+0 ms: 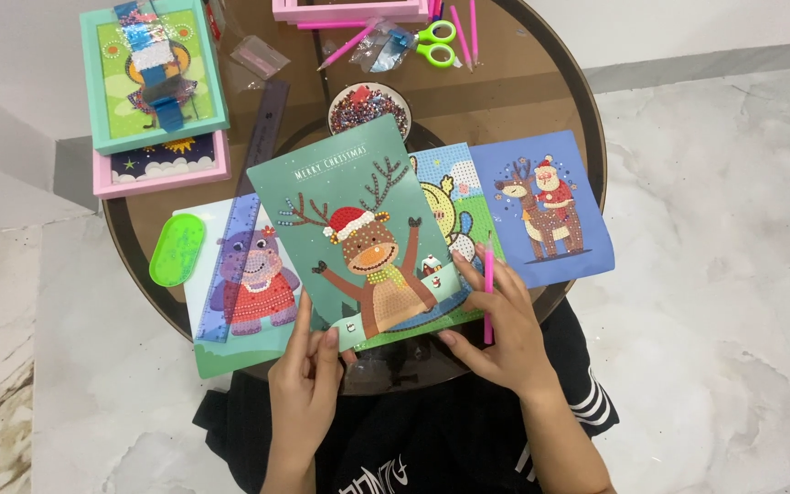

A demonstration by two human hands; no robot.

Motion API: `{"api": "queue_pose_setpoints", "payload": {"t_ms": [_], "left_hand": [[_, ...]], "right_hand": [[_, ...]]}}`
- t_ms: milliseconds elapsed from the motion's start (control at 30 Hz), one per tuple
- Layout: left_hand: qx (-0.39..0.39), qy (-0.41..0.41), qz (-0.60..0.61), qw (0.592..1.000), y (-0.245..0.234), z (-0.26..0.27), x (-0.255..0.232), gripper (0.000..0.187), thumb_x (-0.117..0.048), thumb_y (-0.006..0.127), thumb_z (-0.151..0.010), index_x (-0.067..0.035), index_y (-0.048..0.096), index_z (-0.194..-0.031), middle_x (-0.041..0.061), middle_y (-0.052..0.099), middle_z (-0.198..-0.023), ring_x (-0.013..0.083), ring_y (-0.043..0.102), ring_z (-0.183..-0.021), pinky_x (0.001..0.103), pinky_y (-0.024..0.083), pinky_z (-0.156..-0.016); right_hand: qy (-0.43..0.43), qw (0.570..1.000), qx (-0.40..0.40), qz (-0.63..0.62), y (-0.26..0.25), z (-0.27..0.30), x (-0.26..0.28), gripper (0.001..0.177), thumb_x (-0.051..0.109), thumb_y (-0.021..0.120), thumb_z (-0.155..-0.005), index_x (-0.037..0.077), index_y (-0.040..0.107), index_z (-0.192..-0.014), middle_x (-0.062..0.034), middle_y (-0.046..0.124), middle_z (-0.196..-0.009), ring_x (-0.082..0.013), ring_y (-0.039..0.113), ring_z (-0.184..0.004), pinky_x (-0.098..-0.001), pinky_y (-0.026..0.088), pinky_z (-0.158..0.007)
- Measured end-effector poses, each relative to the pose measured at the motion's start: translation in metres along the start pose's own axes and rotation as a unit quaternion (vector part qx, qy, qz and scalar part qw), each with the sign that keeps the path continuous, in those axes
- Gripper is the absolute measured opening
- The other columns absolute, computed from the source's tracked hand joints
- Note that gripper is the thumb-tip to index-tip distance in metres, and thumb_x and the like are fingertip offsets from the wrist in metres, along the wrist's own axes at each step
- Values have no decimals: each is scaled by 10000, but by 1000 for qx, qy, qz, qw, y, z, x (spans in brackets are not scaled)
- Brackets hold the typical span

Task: Decorating Christmas cards by precisely placing small beads using a diamond painting pen tool.

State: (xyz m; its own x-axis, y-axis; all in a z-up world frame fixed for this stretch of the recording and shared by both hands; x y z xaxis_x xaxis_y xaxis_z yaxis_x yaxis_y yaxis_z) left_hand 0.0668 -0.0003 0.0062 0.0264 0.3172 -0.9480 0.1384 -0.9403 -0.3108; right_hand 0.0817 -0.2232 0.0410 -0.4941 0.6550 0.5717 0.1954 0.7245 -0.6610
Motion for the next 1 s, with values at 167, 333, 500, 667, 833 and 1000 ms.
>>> {"api": "queue_pose_setpoints", "payload": {"t_ms": [167, 333, 500, 667, 833, 1000], "left_hand": [[-1, 7, 3, 1000, 0, 0, 1, 546, -70, 527, -890, 65, 367, -1394, 93, 667, -610, 87, 589, -451, 208, 408, -372], [-14, -2, -24, 1000, -3, 1, -2, 539, -85, 549, -879, 44, 404, -1383, 90, 692, -669, 89, 520, -432, 217, 374, -380], [11, -25, 6, 1000, 0, 3, 6, 539, -81, 523, -891, 30, 387, -1401, 50, 639, -632, 81, 501, -452, 218, 377, -401], [26, -25, 12, 999, -1, 2, 9, 550, -120, 500, -897, 40, 365, -1406, 68, 658, -612, 107, 589, -478, 226, 430, -430], [32, -30, 27, 999, 0, 3, 13, 559, -109, 492, -889, 53, 350, -1405, 84, 664, -600, 117, 603, -469, 229, 453, -427], [34, -30, 63, 997, 0, 1, 9, 550, -93, 475, -894, 75, 341, -1400, 96, 648, -581, 112, 561, -441, 224, 455, -410]], "right_hand": [[-7, 1000, -8, -1, -2, -2, 4, 344, 273, 749, -711, 94, 477, -825, -129, 547, -1359, -360, 405, -1365, -454, 306, -1097], [-3, 1000, 1, -3, -1, -2, 2, 329, 264, 744, -711, 98, 480, -814, -131, 551, -1355, -353, 390, -1370, -449, 300, -1095], [11, 1000, 0, 19, 0, -2, 1, 341, 221, 763, -682, 100, 473, -814, -114, 549, -1359, -342, 386, -1374, -460, 319, -1083], [14, 1000, 4, 20, 0, -4, 3, 342, 206, 761, -677, 100, 458, -795, -136, 564, -1340, -335, 396, -1366, -446, 319, -1073], [20, 999, 8, 28, 2, -2, -1, 340, 215, 758, -682, 112, 450, -782, -119, 562, -1346, -325, 406, -1361, -447, 320, -1073], [16, 1000, 11, 21, 1, -3, 1, 352, 206, 768, -672, 108, 450, -785, -121, 577, -1328, -314, 407, -1363, -450, 315, -1082]]}}
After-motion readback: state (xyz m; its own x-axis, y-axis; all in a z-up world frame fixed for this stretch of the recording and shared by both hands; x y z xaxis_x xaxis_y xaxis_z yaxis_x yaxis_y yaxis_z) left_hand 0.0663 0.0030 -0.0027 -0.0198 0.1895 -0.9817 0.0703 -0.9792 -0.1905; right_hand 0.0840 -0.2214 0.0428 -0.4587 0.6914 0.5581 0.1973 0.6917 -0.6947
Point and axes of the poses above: each hand's wrist, its own z-axis away from the middle knuckle, its own y-axis out of the palm, x = y × z, the point moved 7 cm from there along -z, towards the middle knuckle
